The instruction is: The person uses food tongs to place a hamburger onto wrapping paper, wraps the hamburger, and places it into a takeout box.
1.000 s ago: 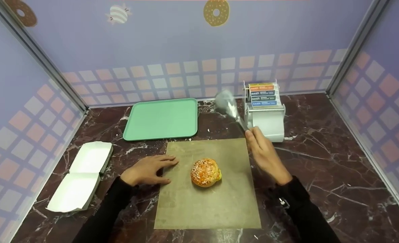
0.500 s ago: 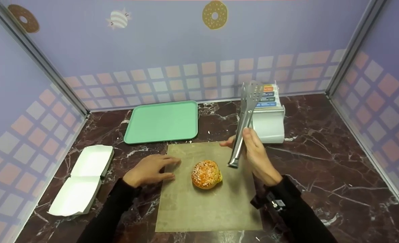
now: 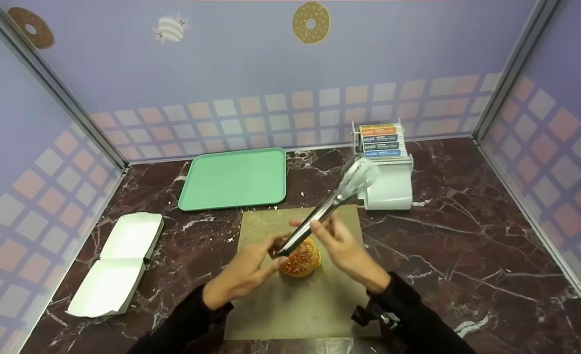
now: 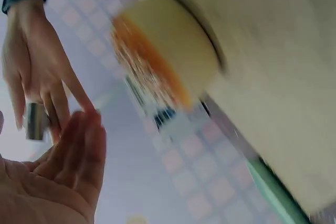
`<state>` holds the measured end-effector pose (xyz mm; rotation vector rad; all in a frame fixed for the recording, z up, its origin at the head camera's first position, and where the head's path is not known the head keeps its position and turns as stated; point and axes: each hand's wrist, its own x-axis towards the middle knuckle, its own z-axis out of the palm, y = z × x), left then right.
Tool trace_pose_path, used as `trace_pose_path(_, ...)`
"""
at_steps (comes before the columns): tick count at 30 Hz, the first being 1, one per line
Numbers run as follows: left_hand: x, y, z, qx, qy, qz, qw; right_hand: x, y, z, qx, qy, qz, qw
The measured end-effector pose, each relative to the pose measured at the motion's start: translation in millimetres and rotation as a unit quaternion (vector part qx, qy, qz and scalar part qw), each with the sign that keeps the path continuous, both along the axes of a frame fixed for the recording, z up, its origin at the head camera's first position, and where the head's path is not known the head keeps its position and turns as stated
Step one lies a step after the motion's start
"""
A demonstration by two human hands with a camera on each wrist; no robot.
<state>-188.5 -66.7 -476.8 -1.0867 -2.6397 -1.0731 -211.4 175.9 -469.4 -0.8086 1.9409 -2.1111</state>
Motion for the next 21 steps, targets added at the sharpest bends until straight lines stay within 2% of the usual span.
trace_pose_path(2, 4.7, 4.7, -2.5, 0.018, -0.019, -0.010, 0.9996, 6.2, -4.4, -1.0, 0.026, 0.009, 0.026, 0.9993)
trace_pose_path(5, 7.6, 8.5, -6.4, 0.030, -0.029, -0.021, 0.9989, 11.6, -8.3, -1.6, 0.034, 0.026, 0.063, 0.9971)
trace_pose_path(11, 8.5, 7.4, -10.3, 0.031, -0.027, -0.025, 0.9988, 14.9, -9.4, 1.4, 0.037, 0.033, 0.076, 0.9959)
trace_pose_path(15, 6.7, 4.8, -12.3, 0.045, -0.029, -0.029, 0.9981, 11.5, -5.7, 2.3, 0.031, 0.060, 0.102, 0.9925)
trace_pose_path(18, 2.0, -0.3, -14.0, 0.066, -0.043, -0.025, 0.9965, 2.2, 5.2, 1.6, 0.093, 0.125, 0.065, 0.9856)
trace_pose_path(20, -2.7, -6.4, -15.7, 0.078, -0.050, -0.013, 0.9956, -6.3, 18.2, -0.3, 0.183, 0.168, 0.009, 0.9686)
trace_pose_path(21, -5.3, -10.1, -16.7, 0.082, -0.053, -0.005, 0.9952, -10.6, 26.0, -2.5, 0.239, 0.183, -0.021, 0.9534)
